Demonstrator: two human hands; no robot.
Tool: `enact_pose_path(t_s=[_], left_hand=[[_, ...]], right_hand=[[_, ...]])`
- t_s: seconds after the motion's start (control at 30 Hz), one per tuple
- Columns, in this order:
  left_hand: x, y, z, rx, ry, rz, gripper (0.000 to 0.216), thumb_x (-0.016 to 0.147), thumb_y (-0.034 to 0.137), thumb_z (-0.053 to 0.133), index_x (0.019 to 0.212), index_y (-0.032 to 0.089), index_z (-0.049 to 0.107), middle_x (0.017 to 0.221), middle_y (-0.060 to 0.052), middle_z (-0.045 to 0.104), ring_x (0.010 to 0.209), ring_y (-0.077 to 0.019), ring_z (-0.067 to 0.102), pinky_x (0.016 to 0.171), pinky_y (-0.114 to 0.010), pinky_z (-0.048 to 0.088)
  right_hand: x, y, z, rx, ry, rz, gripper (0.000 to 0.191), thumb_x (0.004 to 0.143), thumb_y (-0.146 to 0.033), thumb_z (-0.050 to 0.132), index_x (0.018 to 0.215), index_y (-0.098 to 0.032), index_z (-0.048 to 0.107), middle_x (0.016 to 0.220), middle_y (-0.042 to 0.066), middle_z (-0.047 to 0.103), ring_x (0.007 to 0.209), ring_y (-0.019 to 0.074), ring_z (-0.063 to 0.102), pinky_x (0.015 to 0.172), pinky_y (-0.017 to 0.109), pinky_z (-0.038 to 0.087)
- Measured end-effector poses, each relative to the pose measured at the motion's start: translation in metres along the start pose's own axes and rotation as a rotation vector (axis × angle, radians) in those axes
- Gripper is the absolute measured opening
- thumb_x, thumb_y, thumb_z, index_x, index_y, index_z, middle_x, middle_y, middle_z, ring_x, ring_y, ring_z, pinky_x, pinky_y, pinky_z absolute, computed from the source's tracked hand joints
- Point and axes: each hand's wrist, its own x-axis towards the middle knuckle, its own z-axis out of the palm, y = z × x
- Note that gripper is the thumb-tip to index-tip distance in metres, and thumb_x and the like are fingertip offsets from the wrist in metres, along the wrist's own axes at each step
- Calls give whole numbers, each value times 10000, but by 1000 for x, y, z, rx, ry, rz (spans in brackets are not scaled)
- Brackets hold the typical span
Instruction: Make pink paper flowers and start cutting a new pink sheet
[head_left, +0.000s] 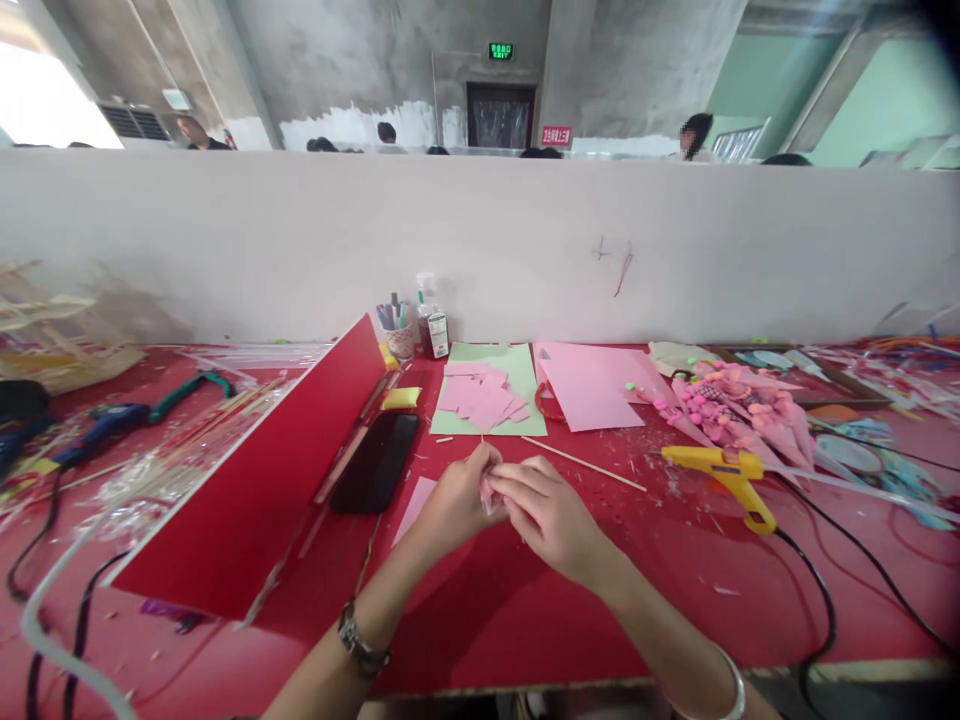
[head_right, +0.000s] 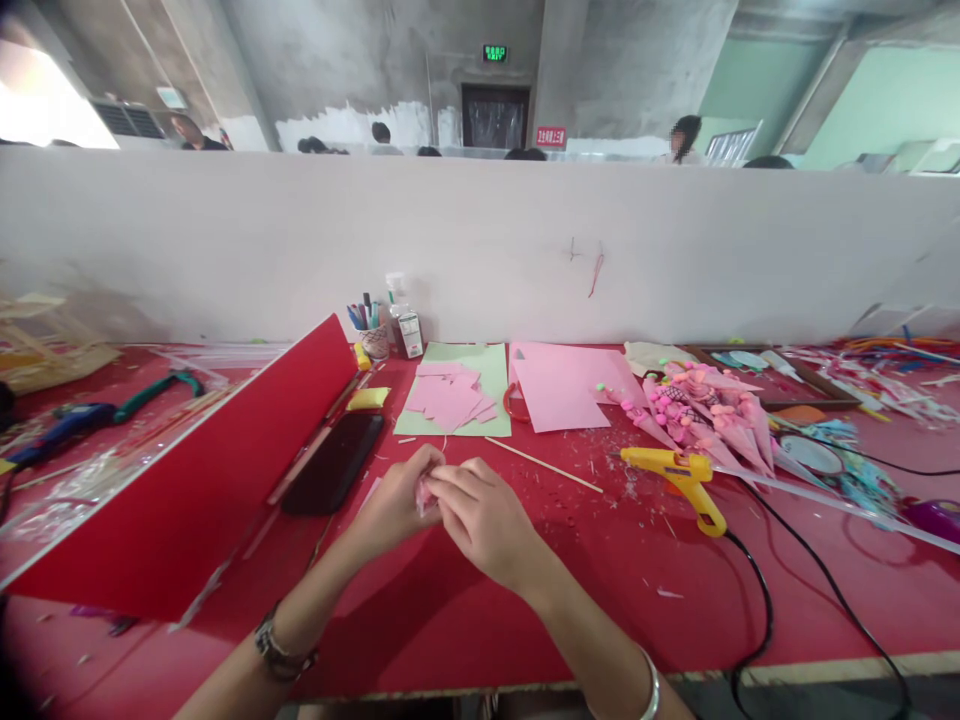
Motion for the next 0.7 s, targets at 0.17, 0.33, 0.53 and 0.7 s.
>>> enact_pose_path(t_s=[0.17, 0.33, 0.53, 0.7], left_hand=[[-1, 4, 2, 48, -70, 12, 197, 645, 144, 528, 792, 182, 404, 605, 54, 489, 518, -89, 442, 489, -186, 286], [1, 6, 1, -77, -56, -12, 201, 674, 128, 506, 837, 181, 401, 637, 43, 512, 542, -92, 460, 491, -182, 310], [3, 7, -3, -133, -80, 55, 275, 715, 161, 514, 949, 181, 371, 654, 44, 502, 544, -84, 436, 497, -176, 315], [6, -4, 3, 175, -76, -16, 312, 737, 236, 521, 1006, 163, 381, 698, -11, 565, 573, -136, 514, 490, -202, 308]], right_hand=[[1, 3, -1, -258, -186, -26, 289, 812, -85, 394, 1027, -189, 556, 1057, 73, 558, 833, 200, 448, 748, 367, 405], [8, 6, -10, -43, -198, -17, 307, 813, -37, 361, 1036, -165, 529, 993, 78, 524, 880, 173, 458, 774, 308, 397], [5, 0, -16, -21, -218, -10, 381, 797, -10, 354, 1056, -220, 538, 1054, 57, 497, 899, 171, 423, 787, 309, 392], [16, 21, -10, -9, -280, -55, 369, 756, 30, 371, 980, -186, 568, 1041, 48, 492, 939, 136, 451, 819, 248, 389]])
